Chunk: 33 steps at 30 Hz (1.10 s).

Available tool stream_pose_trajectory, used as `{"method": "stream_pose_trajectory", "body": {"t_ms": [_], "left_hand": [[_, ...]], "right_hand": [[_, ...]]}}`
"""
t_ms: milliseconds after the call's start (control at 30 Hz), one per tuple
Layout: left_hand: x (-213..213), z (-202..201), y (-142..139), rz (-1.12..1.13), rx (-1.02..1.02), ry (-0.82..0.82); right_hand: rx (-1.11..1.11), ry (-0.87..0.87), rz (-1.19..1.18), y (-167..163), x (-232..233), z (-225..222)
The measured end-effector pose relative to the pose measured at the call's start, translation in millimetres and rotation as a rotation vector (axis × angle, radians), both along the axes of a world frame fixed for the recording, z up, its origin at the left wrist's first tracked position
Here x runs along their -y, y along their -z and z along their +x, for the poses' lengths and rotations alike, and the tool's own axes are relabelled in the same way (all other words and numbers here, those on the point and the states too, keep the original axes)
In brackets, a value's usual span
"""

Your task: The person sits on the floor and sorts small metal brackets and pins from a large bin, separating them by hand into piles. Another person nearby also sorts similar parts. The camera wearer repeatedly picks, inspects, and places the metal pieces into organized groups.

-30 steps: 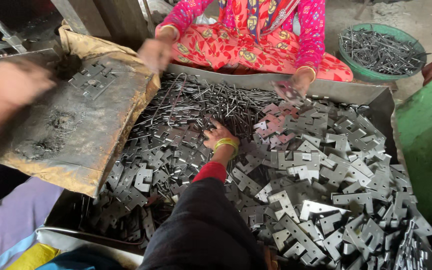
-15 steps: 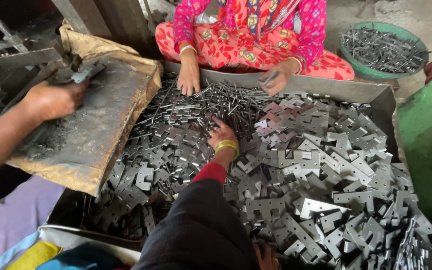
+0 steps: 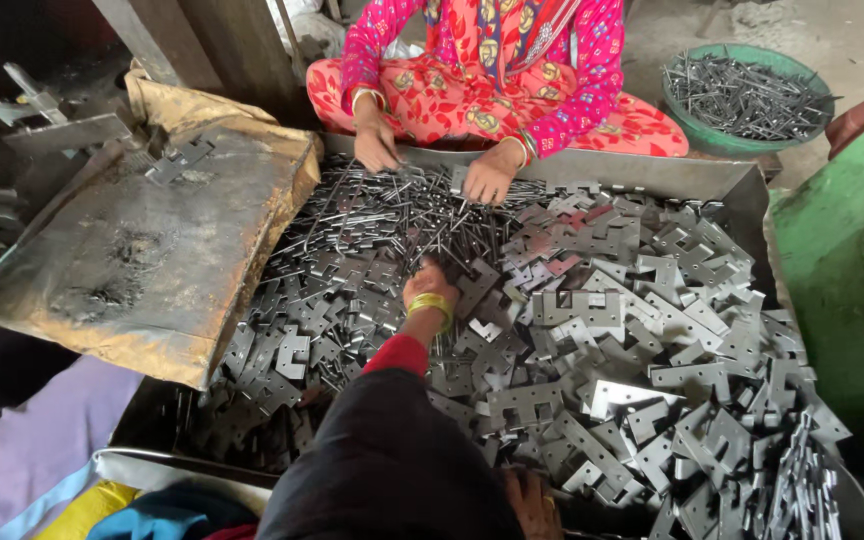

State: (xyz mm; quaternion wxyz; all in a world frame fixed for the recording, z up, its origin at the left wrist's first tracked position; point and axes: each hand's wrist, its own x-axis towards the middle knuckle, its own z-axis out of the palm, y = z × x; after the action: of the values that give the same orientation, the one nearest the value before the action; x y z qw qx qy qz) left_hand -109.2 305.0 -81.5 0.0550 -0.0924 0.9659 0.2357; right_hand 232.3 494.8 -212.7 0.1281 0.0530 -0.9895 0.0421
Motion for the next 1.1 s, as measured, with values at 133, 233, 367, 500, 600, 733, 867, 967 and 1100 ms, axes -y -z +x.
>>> {"method": "stream_pose_trajectory", "body": {"t_ms": [133, 233, 367, 500, 600, 733, 867, 967, 1100], "left_hand": [[49.0, 21.5, 6.4, 0.232, -0.010, -0.010], [100.2, 50.1, 9.9, 0.408, -0.018, 0.109], [156.0, 94.8, 20.2, 0.457, 0.013, 0.212], [184.2, 131.9, 37.2, 0.342, 0.134, 0.378], [195.3, 152.8, 42.9, 0.180, -0.036, 0.416], [207.7, 173.7, 37.0, 0.023, 0.050, 0.168], [213.3, 190.6, 16.1, 0.204, -0.019, 0.109], [212.1, 199.6, 6.9, 0.323, -0.005, 0.092], [210.7, 205.5, 13.2, 0.318, 0.015, 0.050]], "right_hand": [[0.082, 0.158, -0.164, -81.7, 33.2, 5.5], [0.214, 0.296, -0.199, -149.4, 60.0, 7.7], [0.215, 0.304, -0.160, -197.8, 82.2, 5.1], [0.286, 0.309, -0.177, -198.0, 83.8, 5.8], [0.230, 0.316, -0.269, -192.1, 71.7, 2.3], [0.255, 0.404, -0.550, -186.3, 55.8, -23.3], [0.185, -0.005, -0.136, -157.4, 65.0, -65.7], [0.290, -0.228, 0.061, -119.4, 81.5, -90.0], [0.429, -0.276, 0.275, -82.0, 83.5, -104.7]]}}
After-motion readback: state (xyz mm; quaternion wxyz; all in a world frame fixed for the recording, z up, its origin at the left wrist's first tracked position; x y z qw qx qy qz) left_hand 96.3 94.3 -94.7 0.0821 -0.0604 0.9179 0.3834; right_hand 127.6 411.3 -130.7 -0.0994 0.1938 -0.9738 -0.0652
